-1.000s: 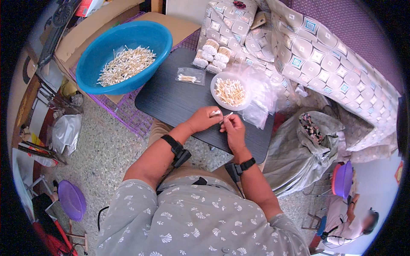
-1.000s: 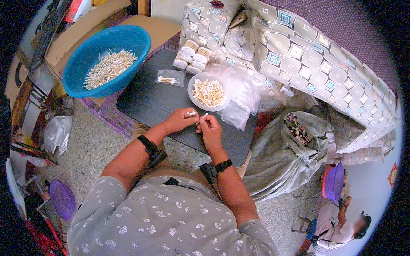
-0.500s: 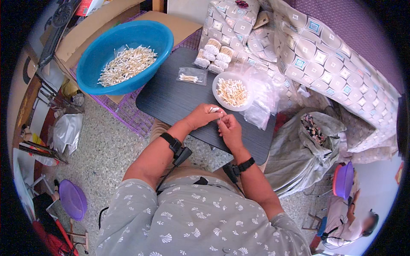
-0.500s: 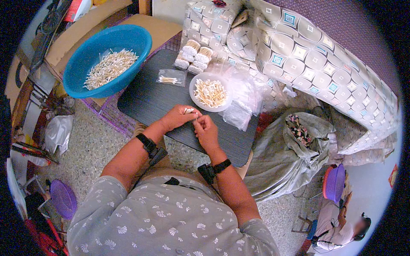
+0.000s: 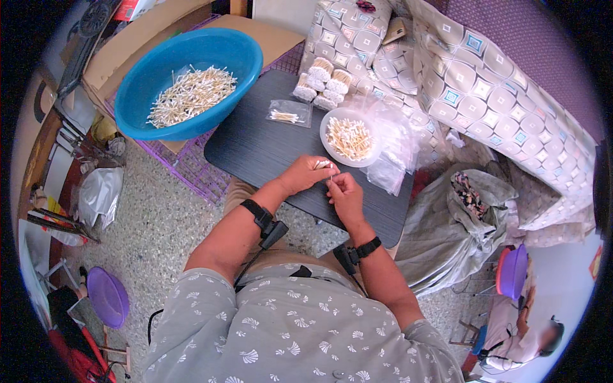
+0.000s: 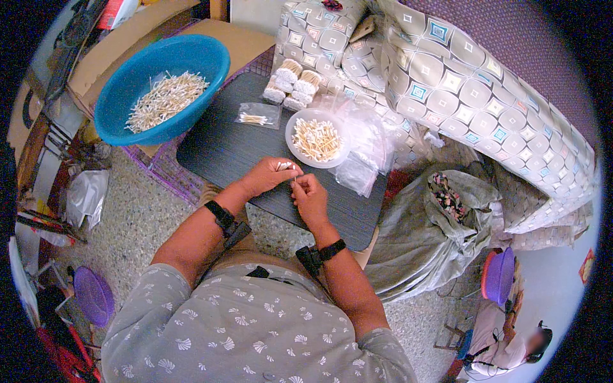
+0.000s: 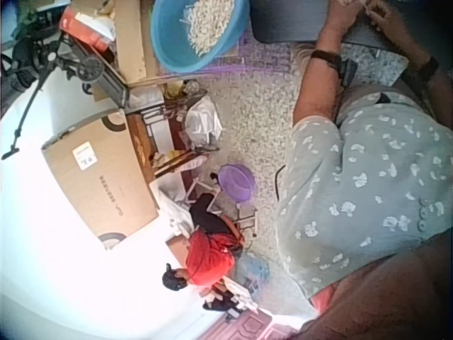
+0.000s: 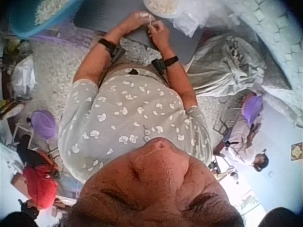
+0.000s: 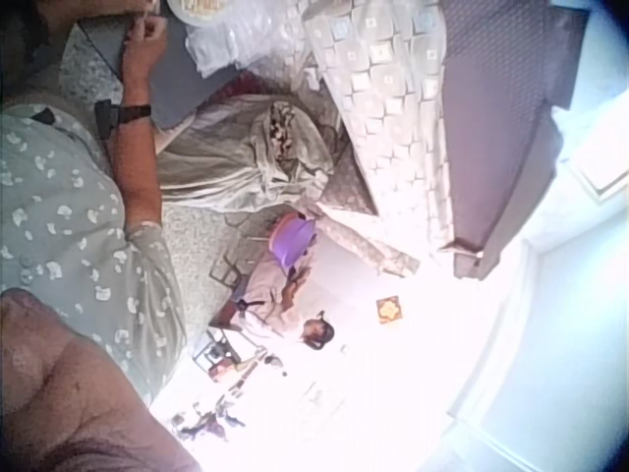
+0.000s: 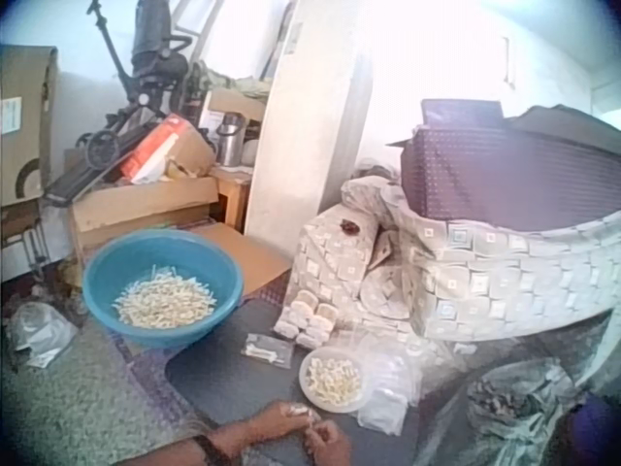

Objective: The recorder is taking cotton swabs from a container and placing them into small plastic bags.

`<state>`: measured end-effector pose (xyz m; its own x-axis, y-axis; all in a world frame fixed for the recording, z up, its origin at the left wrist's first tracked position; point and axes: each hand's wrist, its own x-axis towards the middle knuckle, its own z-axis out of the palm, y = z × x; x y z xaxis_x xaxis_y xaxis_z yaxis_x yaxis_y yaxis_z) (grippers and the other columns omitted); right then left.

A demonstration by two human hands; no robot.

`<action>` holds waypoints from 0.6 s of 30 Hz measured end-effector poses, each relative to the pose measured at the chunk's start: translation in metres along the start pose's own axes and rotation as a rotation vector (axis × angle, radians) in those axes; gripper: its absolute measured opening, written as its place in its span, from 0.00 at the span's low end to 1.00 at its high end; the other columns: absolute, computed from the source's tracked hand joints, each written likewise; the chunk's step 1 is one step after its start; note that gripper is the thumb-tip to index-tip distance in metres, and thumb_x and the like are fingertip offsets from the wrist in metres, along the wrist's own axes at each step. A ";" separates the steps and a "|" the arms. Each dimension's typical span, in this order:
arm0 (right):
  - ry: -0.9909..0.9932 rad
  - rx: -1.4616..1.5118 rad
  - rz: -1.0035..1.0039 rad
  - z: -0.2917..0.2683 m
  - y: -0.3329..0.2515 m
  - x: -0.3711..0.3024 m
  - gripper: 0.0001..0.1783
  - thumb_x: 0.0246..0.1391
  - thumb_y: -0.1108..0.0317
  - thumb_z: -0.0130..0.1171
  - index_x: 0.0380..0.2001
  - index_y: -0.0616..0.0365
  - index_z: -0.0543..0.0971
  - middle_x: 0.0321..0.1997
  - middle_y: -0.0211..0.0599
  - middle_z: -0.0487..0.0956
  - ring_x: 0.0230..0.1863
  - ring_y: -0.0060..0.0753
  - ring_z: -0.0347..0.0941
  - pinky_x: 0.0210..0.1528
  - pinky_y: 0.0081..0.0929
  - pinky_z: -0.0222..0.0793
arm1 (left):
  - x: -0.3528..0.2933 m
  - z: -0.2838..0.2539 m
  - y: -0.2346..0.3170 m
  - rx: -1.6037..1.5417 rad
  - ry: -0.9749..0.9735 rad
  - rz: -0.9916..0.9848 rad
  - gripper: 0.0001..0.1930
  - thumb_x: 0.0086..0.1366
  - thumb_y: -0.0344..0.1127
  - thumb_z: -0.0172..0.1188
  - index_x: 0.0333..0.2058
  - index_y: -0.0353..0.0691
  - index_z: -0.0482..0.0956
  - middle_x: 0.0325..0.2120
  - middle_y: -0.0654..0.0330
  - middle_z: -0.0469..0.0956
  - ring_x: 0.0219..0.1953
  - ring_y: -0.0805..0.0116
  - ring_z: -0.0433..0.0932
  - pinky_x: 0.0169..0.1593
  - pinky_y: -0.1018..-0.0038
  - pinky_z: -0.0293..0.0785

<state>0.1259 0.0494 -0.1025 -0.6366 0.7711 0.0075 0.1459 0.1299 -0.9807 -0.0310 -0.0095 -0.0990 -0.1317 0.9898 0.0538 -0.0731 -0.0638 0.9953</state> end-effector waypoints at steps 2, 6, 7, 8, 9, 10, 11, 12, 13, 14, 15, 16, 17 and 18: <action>0.014 -0.010 0.011 0.000 0.000 0.000 0.07 0.54 0.69 0.59 0.27 0.57 0.71 0.20 0.28 0.74 0.20 0.16 0.69 0.20 0.17 0.65 | 0.002 0.000 -0.002 0.025 -0.016 0.008 0.09 0.64 0.34 0.55 0.37 0.35 0.80 0.32 0.65 0.80 0.35 0.79 0.74 0.42 0.78 0.71; 0.018 -0.027 0.024 0.000 -0.001 0.001 0.08 0.53 0.69 0.60 0.26 0.57 0.70 0.19 0.28 0.73 0.19 0.16 0.68 0.20 0.17 0.65 | 0.002 0.002 0.000 0.037 -0.027 0.006 0.09 0.64 0.33 0.55 0.38 0.35 0.79 0.32 0.64 0.80 0.35 0.79 0.74 0.42 0.78 0.72; 0.018 -0.029 0.027 0.000 -0.003 0.001 0.08 0.53 0.69 0.60 0.26 0.57 0.70 0.19 0.28 0.74 0.19 0.16 0.68 0.20 0.17 0.65 | 0.001 0.001 0.000 0.045 -0.033 0.008 0.09 0.64 0.33 0.54 0.38 0.35 0.79 0.31 0.65 0.80 0.35 0.79 0.74 0.41 0.78 0.72; 0.018 -0.030 0.030 0.001 -0.004 0.001 0.08 0.53 0.70 0.60 0.26 0.57 0.70 0.20 0.28 0.74 0.19 0.16 0.68 0.20 0.17 0.65 | 0.001 0.001 0.001 0.053 -0.039 0.009 0.09 0.65 0.33 0.54 0.38 0.35 0.79 0.31 0.65 0.80 0.35 0.79 0.74 0.41 0.78 0.72; 0.018 -0.030 0.030 0.001 -0.006 0.001 0.08 0.53 0.70 0.60 0.26 0.57 0.70 0.20 0.28 0.74 0.19 0.16 0.68 0.20 0.17 0.65 | 0.001 0.001 0.001 0.053 -0.039 0.009 0.09 0.65 0.33 0.54 0.38 0.35 0.79 0.31 0.65 0.80 0.35 0.79 0.74 0.41 0.78 0.72; 0.019 -0.025 0.036 0.002 -0.007 0.000 0.08 0.53 0.70 0.60 0.26 0.57 0.70 0.20 0.28 0.74 0.19 0.16 0.68 0.20 0.17 0.65 | 0.000 0.001 0.001 0.025 -0.028 0.017 0.10 0.65 0.34 0.54 0.38 0.35 0.79 0.31 0.65 0.80 0.35 0.79 0.74 0.41 0.78 0.72; 0.021 -0.019 0.042 0.002 -0.008 0.000 0.08 0.53 0.70 0.60 0.27 0.57 0.71 0.20 0.28 0.74 0.20 0.16 0.68 0.20 0.17 0.65 | 0.000 0.001 0.000 -0.002 -0.016 0.024 0.10 0.65 0.34 0.53 0.38 0.35 0.79 0.31 0.66 0.80 0.35 0.80 0.74 0.41 0.79 0.72; 0.019 -0.020 0.041 0.002 -0.007 0.001 0.08 0.53 0.70 0.60 0.27 0.57 0.71 0.20 0.28 0.74 0.20 0.16 0.68 0.20 0.17 0.65 | -0.001 0.001 0.000 -0.002 -0.015 0.024 0.10 0.65 0.34 0.53 0.38 0.35 0.79 0.31 0.66 0.80 0.35 0.80 0.74 0.41 0.79 0.72; 0.020 -0.009 0.038 0.002 -0.006 0.001 0.07 0.53 0.69 0.60 0.28 0.57 0.71 0.21 0.28 0.74 0.20 0.16 0.69 0.20 0.17 0.66 | -0.001 0.002 0.001 -0.009 -0.004 0.036 0.10 0.66 0.35 0.52 0.37 0.35 0.79 0.30 0.67 0.79 0.34 0.80 0.73 0.39 0.79 0.71; 0.020 0.002 0.035 0.001 -0.005 0.001 0.07 0.53 0.69 0.60 0.29 0.57 0.72 0.22 0.27 0.75 0.21 0.16 0.70 0.21 0.17 0.66 | -0.001 0.003 0.002 -0.016 0.008 0.047 0.11 0.66 0.36 0.51 0.36 0.35 0.79 0.29 0.68 0.78 0.32 0.81 0.72 0.37 0.80 0.71; 0.021 0.002 0.035 0.000 -0.004 0.001 0.07 0.53 0.69 0.60 0.29 0.57 0.72 0.22 0.27 0.75 0.21 0.16 0.70 0.21 0.17 0.66 | -0.001 0.004 0.003 -0.017 0.007 0.048 0.11 0.66 0.36 0.51 0.36 0.35 0.79 0.29 0.68 0.78 0.32 0.81 0.72 0.37 0.80 0.71; 0.021 0.022 0.041 0.001 -0.005 0.000 0.06 0.54 0.69 0.60 0.31 0.58 0.73 0.23 0.28 0.75 0.22 0.16 0.70 0.21 0.17 0.67 | -0.001 0.003 0.004 0.001 0.034 0.024 0.12 0.67 0.38 0.50 0.35 0.36 0.79 0.27 0.69 0.76 0.30 0.82 0.71 0.34 0.80 0.69; 0.021 0.041 0.046 0.001 -0.007 0.000 0.06 0.55 0.69 0.59 0.33 0.58 0.74 0.25 0.28 0.76 0.23 0.17 0.71 0.22 0.17 0.68 | -0.001 0.003 0.004 0.019 0.061 0.000 0.14 0.68 0.40 0.49 0.34 0.36 0.78 0.24 0.70 0.74 0.27 0.83 0.69 0.31 0.81 0.67; 0.021 0.041 0.044 0.001 -0.006 -0.001 0.06 0.55 0.69 0.59 0.33 0.58 0.74 0.25 0.28 0.76 0.23 0.17 0.71 0.22 0.17 0.68 | -0.002 0.002 0.004 0.020 0.061 0.002 0.14 0.68 0.40 0.49 0.34 0.36 0.78 0.24 0.70 0.74 0.27 0.83 0.69 0.31 0.81 0.67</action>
<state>0.1246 0.0477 -0.0965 -0.6145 0.7883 -0.0325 0.1424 0.0703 -0.9873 -0.0290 -0.0118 -0.0951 -0.1916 0.9801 0.0509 -0.0535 -0.0622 0.9966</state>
